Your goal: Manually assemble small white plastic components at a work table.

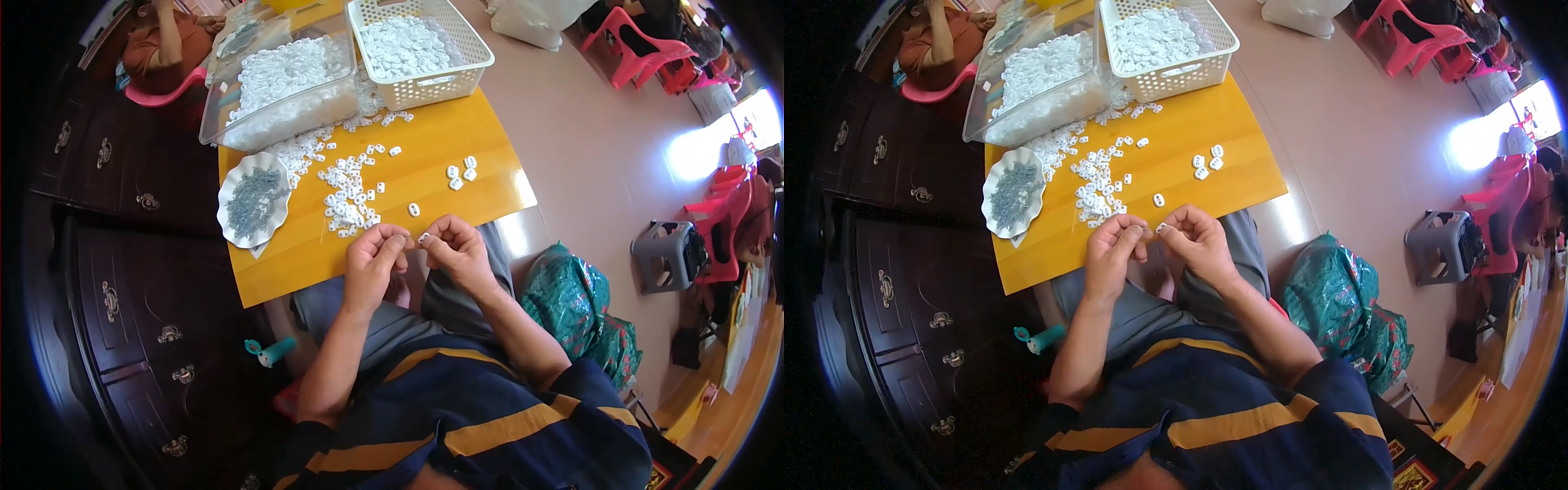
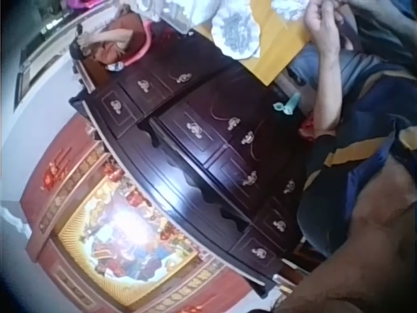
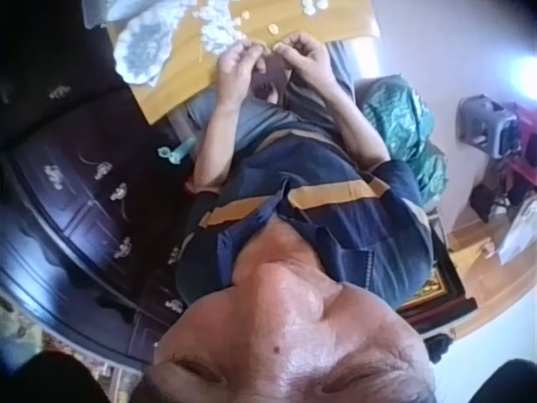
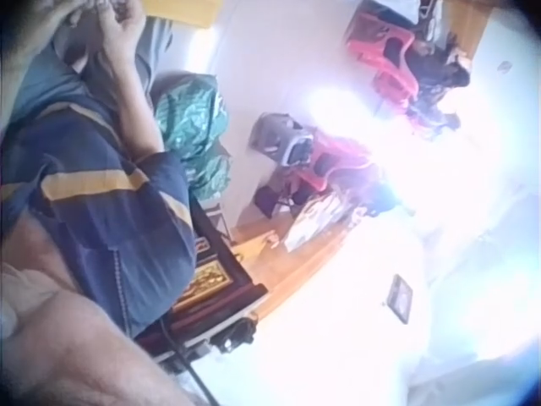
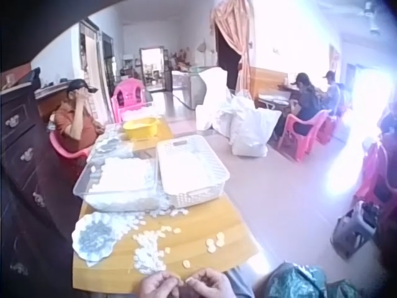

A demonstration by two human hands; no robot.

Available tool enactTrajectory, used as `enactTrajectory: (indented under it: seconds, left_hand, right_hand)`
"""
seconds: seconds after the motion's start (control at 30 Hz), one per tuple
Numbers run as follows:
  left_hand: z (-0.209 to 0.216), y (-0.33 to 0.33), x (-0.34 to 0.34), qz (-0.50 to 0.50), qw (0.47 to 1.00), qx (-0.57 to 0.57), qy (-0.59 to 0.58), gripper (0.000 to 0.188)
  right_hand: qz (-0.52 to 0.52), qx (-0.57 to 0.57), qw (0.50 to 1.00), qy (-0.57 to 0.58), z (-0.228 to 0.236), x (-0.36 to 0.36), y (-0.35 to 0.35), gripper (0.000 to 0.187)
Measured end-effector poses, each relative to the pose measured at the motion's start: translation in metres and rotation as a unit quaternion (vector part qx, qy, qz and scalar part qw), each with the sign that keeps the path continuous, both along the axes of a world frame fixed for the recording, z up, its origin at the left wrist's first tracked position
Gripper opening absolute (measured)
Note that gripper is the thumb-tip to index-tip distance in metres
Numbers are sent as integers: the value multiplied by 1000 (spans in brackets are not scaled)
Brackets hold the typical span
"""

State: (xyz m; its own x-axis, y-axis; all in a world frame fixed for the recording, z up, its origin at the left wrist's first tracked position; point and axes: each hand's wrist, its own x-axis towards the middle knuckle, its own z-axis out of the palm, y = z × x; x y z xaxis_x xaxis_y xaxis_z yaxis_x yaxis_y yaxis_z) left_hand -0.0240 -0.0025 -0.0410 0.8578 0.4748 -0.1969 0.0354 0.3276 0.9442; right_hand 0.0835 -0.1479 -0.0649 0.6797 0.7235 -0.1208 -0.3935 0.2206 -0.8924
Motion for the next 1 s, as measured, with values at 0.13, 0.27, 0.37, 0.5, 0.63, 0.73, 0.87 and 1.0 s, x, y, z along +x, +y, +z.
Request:
enactTrajectory:
  seconds: [0.13,0.27,0.37,0.5,0.63,0.73,0.87,1.0]
  left_hand:
    - [0,-5,2,-9,998,64,17,11]
    - [-3,-9,2,-17,994,109,23,11]
    - [-5,-8,1,-17,991,132,33,10]
    - [-4,-9,0,-17,987,156,37,9]
    - [-2,-10,2,-22,984,169,45,10]
    - [-3,-9,2,-21,982,180,44,10]
    - [-3,-8,3,-5,980,193,50,10]
    - [-5,-8,3,-10,974,219,52,9]
  right_hand:
    - [12,3,999,32,0,-3,-6,7]
    - [17,3,998,55,-5,-5,-7,7]
    - [3,-1,998,65,-4,-5,-6,8]
    - [-7,-2,997,82,-1,-5,-7,8]
    - [-6,-9,997,73,-2,-5,-6,8]
    - [-4,-9,997,78,-2,-5,-5,8]
    - [-10,-4,997,75,-6,-4,-5,8]
    - [-6,-2,998,66,-5,-4,-5,9]
